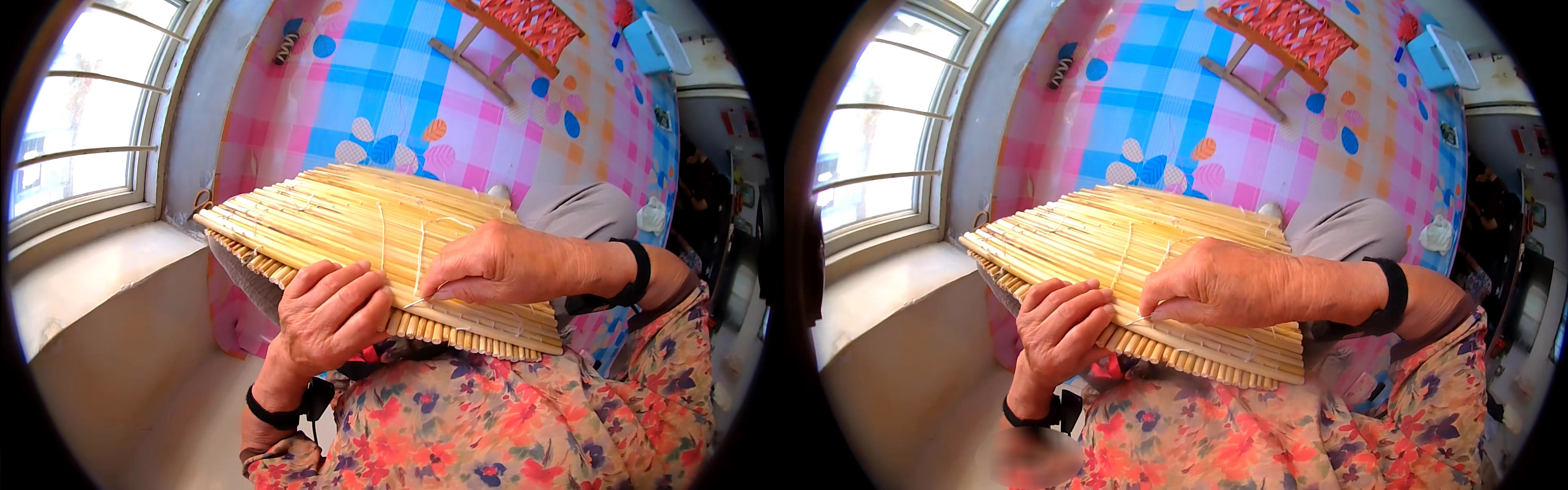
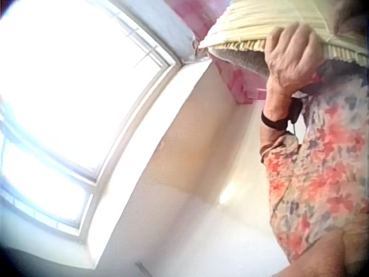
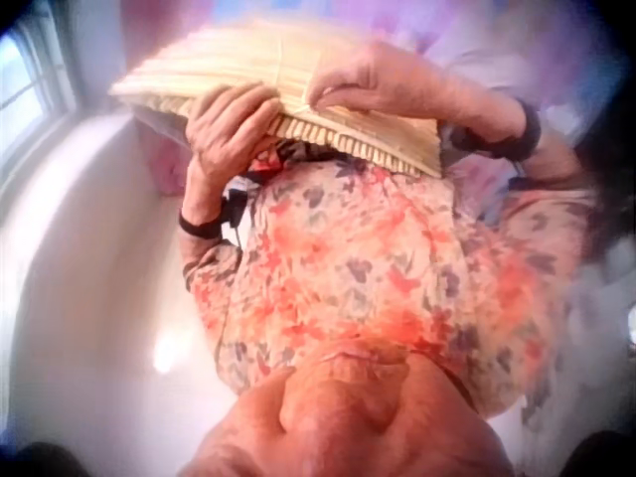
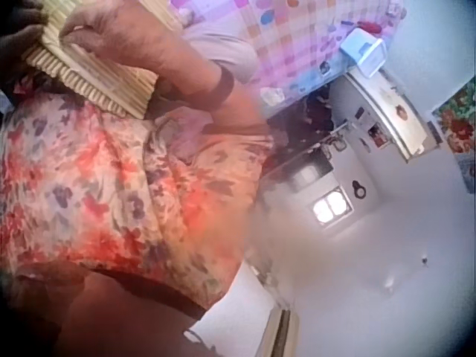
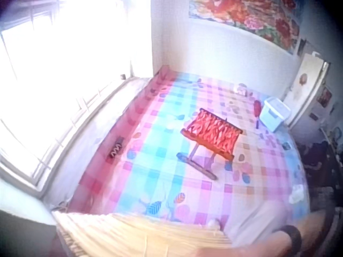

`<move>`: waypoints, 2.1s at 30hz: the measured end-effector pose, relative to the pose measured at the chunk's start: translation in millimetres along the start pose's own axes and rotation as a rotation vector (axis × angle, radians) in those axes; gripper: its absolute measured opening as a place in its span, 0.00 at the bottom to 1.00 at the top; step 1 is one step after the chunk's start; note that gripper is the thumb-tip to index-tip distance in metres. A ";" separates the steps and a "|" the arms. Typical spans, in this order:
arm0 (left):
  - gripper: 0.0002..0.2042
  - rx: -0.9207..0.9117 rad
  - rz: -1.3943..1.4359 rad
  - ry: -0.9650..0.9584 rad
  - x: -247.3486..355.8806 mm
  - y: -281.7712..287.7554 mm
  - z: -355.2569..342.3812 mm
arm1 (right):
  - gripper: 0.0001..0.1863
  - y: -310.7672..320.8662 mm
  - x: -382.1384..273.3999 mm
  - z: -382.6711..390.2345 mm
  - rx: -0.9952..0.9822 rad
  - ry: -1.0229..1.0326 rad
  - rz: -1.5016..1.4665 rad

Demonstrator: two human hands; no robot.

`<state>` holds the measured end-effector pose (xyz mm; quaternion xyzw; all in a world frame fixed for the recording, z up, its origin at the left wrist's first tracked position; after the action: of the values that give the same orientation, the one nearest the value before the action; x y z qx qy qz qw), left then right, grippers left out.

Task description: The person weaves a mat by threading a cord through a row of reeds, pulling the cord tight, and securing the ends.

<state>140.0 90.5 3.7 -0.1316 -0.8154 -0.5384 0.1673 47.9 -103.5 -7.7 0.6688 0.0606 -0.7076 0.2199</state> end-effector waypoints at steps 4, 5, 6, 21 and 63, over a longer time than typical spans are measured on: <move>0.08 -0.030 -0.017 0.002 2.2 -1.5 -7.1 | 0.09 3.4 7.1 6.8 -0.004 -0.033 -0.143; 0.08 -0.045 -0.011 0.006 1.8 -1.6 -9.6 | 0.09 4.4 9.3 7.8 -0.006 -0.041 -0.183; 0.08 -0.058 -0.007 0.009 2.4 0.0 -12.4 | 0.09 5.3 10.9 9.4 -0.008 -0.048 -0.220; 0.09 -0.154 -0.050 0.052 8.3 1.2 -8.5 | 0.09 3.7 15.1 12.1 -0.024 -0.043 -0.295; 0.09 -0.157 -0.036 0.040 7.4 1.8 -6.7 | 0.08 9.9 15.4 1.4 -0.105 -0.048 -0.283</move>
<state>134.8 85.3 10.7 -0.1188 -0.7695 -0.6060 0.1628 50.4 -116.5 -20.5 0.6239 0.1857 -0.7433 0.1540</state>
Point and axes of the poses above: each hand's wrist, its own z-axis away from the middle knuckle, its own y-axis out of the back of the hand, x = y × z, the point moved 3 cm from there along -z, towards the middle knuckle
